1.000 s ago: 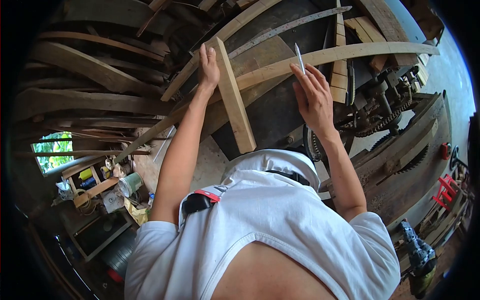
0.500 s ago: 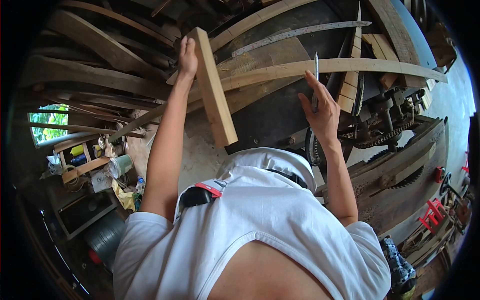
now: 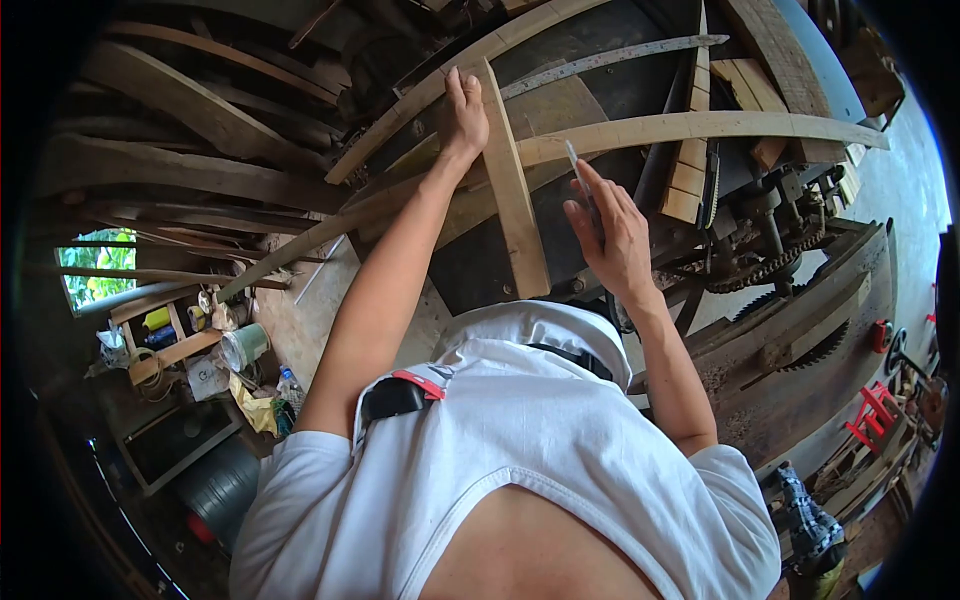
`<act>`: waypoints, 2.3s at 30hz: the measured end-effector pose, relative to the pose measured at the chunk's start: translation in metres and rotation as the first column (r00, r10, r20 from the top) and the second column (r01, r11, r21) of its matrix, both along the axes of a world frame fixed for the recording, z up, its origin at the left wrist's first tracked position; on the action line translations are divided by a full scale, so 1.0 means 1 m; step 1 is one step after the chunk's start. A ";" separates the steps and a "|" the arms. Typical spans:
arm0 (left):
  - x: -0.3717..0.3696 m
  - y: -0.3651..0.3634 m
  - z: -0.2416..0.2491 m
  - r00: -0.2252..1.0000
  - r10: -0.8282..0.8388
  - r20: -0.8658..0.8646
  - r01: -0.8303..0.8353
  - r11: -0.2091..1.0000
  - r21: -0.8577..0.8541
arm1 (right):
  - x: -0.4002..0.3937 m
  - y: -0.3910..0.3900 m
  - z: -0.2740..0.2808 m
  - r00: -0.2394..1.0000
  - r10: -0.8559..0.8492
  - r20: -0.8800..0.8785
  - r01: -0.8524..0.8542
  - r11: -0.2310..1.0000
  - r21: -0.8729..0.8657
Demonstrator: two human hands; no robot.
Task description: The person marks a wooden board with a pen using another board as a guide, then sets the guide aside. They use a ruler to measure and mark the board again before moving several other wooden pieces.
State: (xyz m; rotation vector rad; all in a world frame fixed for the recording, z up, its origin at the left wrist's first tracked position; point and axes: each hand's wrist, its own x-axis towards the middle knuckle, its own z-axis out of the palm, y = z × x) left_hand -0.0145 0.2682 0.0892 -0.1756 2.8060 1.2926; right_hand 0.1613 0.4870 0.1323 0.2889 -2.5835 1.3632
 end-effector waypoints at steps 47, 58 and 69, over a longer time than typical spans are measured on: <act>0.000 0.008 -0.012 0.961 0.007 -0.276 -0.052 0.986 -0.156 | -0.009 -0.038 0.012 0.998 0.051 -0.024 -0.046 0.986 0.163; 0.003 0.010 -0.011 0.962 0.020 -0.272 -0.063 0.987 -0.150 | -0.024 -0.043 0.004 0.999 0.018 -0.042 -0.015 0.998 0.068; 0.002 0.011 -0.010 0.953 0.022 -0.302 -0.065 0.989 -0.131 | -0.024 -0.044 0.002 0.999 0.010 -0.035 -0.007 0.997 0.072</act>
